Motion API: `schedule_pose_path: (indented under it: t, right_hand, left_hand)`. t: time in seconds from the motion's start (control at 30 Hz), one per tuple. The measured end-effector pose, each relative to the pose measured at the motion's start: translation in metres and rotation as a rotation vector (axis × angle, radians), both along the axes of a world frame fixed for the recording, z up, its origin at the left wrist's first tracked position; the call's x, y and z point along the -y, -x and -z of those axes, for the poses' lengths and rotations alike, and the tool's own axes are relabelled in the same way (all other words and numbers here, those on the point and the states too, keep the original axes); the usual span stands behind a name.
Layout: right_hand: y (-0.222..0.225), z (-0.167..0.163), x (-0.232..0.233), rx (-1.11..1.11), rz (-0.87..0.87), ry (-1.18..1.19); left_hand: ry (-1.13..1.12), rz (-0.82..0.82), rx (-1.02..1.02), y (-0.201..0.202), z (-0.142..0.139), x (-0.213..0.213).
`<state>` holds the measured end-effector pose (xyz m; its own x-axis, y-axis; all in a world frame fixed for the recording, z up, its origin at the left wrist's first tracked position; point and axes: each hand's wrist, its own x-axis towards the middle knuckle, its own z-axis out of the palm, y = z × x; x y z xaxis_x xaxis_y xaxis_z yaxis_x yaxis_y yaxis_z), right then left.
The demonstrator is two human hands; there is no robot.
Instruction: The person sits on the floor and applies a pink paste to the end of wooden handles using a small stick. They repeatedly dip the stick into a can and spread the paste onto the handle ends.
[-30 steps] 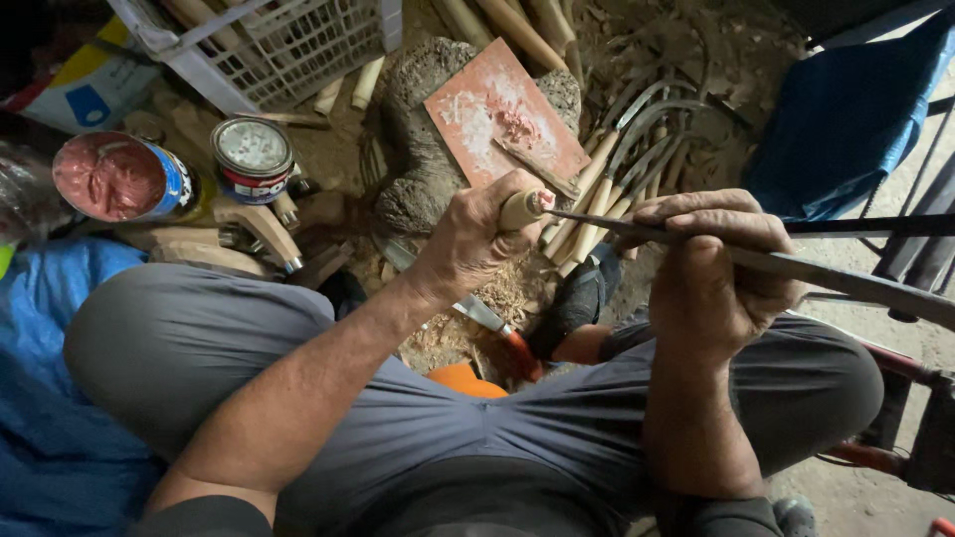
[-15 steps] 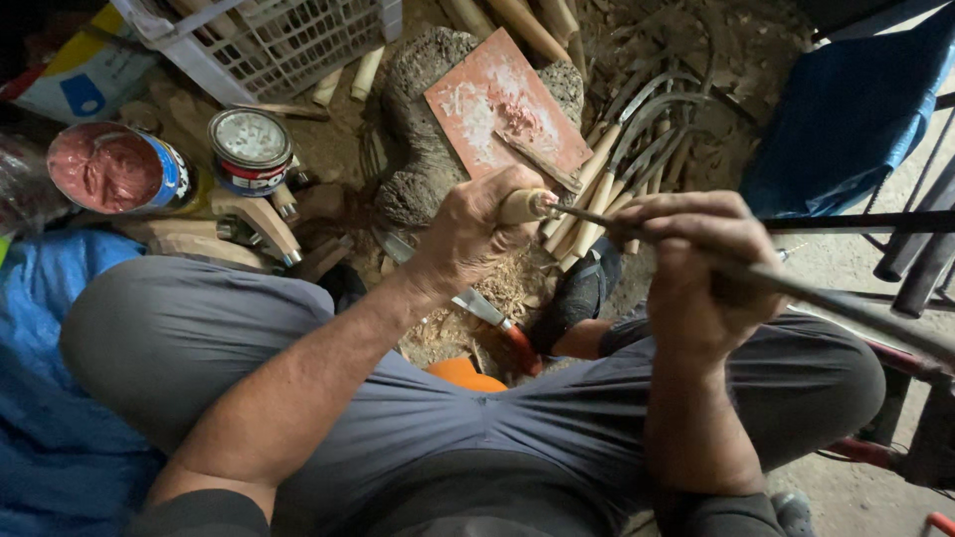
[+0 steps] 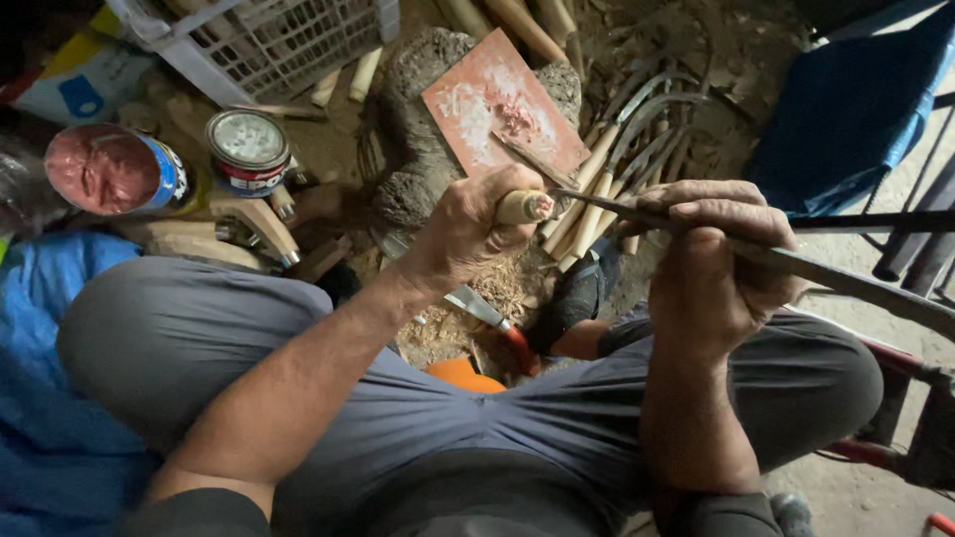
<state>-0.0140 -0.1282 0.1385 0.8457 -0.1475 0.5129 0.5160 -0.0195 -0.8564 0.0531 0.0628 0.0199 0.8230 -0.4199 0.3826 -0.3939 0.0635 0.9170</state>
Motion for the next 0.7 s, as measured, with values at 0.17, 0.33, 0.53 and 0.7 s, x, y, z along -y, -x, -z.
schedule_pose_path:
  t: [0.17, 0.33, 0.53, 0.7]
  right_hand:
    - [-0.003, -0.0026, 0.0021, -0.014, -0.04, -0.004]
    - [-0.0039, 0.0022, 0.0059, -0.005, -0.072, -0.001]
    - [-0.003, 0.0064, 0.008, 0.004, -0.052, 0.075]
    - [-0.0058, 0.0025, 0.0054, 0.074, -0.005, -0.036]
  left_hand:
    - [0.043, 0.029, -0.02, -0.0002, -0.0017, -0.0014]
    - [0.046, 0.025, -0.032, 0.0007, -0.0047, -0.0053]
    - [0.026, 0.018, -0.077, 0.0021, -0.0023, -0.0035]
    - [0.11, 0.07, -0.247, 0.002, 0.0027, -0.0012]
